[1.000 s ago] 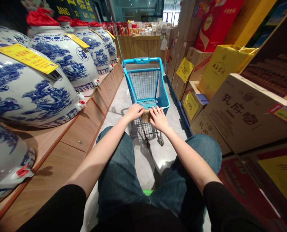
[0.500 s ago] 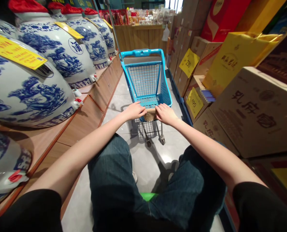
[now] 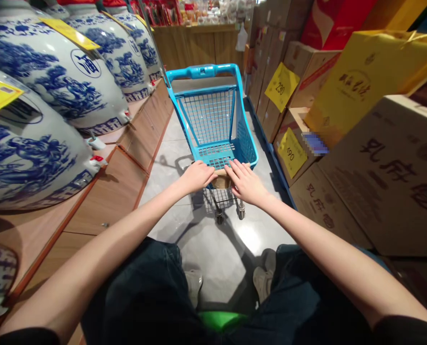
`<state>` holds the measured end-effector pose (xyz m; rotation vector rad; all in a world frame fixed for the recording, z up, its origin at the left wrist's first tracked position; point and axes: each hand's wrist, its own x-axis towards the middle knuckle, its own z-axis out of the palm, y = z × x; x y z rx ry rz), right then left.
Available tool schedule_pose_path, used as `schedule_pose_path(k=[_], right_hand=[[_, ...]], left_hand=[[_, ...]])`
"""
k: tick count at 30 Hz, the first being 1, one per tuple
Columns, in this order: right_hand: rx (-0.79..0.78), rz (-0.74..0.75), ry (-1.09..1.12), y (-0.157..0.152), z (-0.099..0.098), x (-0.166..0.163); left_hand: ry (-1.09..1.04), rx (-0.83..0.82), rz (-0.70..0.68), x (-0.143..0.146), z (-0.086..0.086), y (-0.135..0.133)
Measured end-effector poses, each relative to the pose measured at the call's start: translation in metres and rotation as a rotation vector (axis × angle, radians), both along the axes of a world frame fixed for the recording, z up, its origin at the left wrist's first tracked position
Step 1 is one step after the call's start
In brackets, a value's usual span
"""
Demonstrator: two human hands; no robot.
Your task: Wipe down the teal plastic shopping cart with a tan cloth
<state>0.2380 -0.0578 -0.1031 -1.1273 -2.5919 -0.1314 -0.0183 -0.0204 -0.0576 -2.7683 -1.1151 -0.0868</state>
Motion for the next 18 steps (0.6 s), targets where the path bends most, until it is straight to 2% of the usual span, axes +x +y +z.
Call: schedule_pose_path(k=[7, 12, 15, 18], right_hand=[[0.013, -0.108, 0.016, 0.01, 0.002, 0.027], [0.032, -0.18, 0.055, -0.003, -0.003, 0.009], [0.017, -0.094, 0.036, -0.01, -0.003, -0.005], [-0.007, 0.003, -0.002, -0.008, 0.002, -0.004]], left_hand=[[-0.246, 0.009, -0.007, -0.015, -0.012, -0.005], [-0.257, 0.005, -0.026, -0.023, -0.018, -0.008], [-0.28, -0.05, -0.032, -0.02, -0.012, -0.007], [-0.268, -0.094, -0.037, -0.017, -0.004, -0.007]])
